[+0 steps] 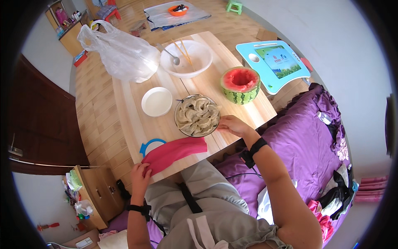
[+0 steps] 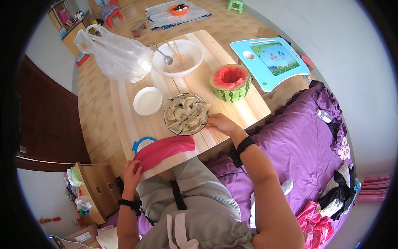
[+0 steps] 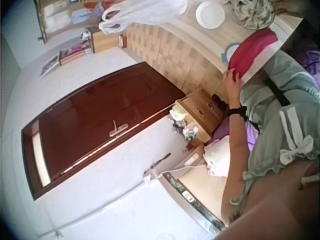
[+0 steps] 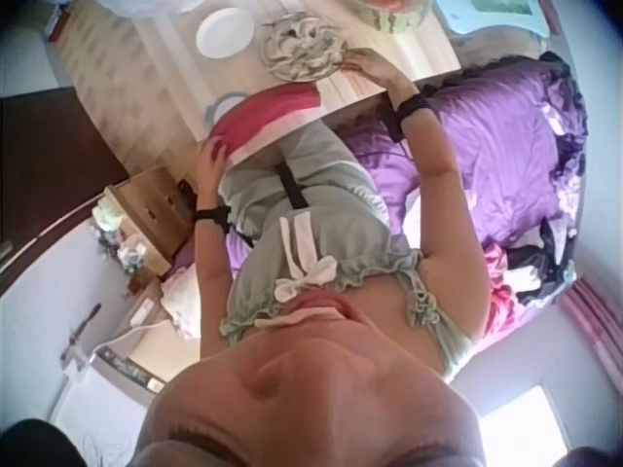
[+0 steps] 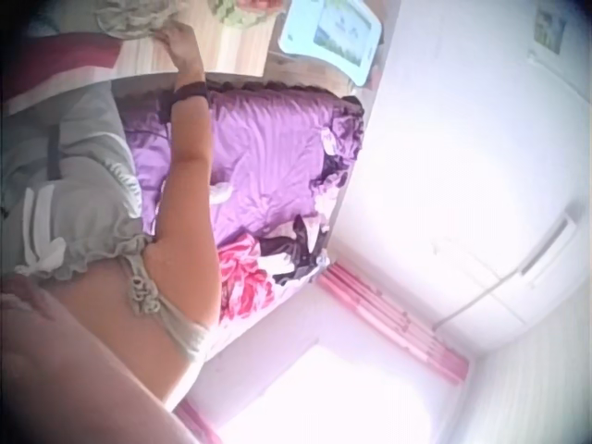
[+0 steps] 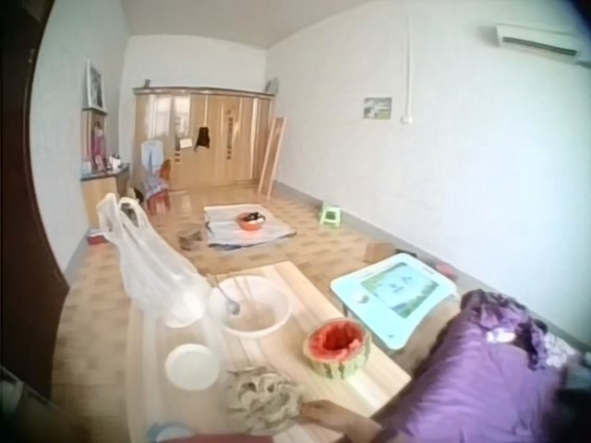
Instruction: The person wipes a wooden cabinet surface with a pink cloth, moving items like bottles and a picture frame aside. They then move to a bed and wipe a small wooden table, moving a bowl of dumplings and a watermelon to clean the surface.
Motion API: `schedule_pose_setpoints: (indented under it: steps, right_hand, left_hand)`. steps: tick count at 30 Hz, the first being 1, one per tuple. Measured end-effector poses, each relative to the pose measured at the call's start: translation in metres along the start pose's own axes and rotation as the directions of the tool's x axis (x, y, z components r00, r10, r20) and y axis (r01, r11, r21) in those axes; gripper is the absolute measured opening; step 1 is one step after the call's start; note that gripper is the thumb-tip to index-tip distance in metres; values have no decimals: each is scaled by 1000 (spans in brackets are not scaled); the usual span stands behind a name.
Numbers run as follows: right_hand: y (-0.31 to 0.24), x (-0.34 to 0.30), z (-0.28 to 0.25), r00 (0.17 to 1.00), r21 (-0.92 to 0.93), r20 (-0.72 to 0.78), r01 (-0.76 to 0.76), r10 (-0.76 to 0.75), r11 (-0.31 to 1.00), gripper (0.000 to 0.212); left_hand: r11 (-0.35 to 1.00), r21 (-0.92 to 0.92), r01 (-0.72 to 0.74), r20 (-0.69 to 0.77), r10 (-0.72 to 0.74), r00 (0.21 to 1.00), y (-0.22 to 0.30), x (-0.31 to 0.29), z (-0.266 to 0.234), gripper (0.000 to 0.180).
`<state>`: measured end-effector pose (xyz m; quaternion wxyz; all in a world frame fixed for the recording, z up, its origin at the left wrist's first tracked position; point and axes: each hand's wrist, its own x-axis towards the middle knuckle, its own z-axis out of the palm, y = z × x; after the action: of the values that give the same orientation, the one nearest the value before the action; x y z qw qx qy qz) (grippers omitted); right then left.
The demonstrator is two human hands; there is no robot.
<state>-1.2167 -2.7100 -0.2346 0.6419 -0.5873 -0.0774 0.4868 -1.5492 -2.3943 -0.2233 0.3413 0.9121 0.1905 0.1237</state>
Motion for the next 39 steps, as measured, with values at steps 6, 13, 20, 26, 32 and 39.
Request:
schedule_pose_setpoints:
  steps: [6,13,20,26,32,39]
  right_hand:
    - [3,14,11,992,-12,-123,-35,33,999,33]
    - [28,3,16,958,-164,-266,68,-110,984,34]
    - [53,-101,-5,934,18,-351,82,-71,996,28]
    - [61,-202,-67,853,-33,-500,152,-148,988,27]
    - [29,-206,-116,635,-49,-736,299,-237,953,26]
    - [-11,-133,-196,431,-41,-844,544,-321,838,24]
  left_hand:
    - [1000,-11,6,-6,-6,1000,-4,-2,2,22]
    - [1000,-12,-8,9,9,1000,-2,0,-3,22]
    - [996,-66,53,36,-51,998,-8,-5,4,24]
    - [999,-46,29,36,-27,999,-13,-3,5,24]
    - [997,11,72,65,-73,995,-14,-2,0,25]
    - [986,21,163,155,-164,974,-11,5,-6,28]
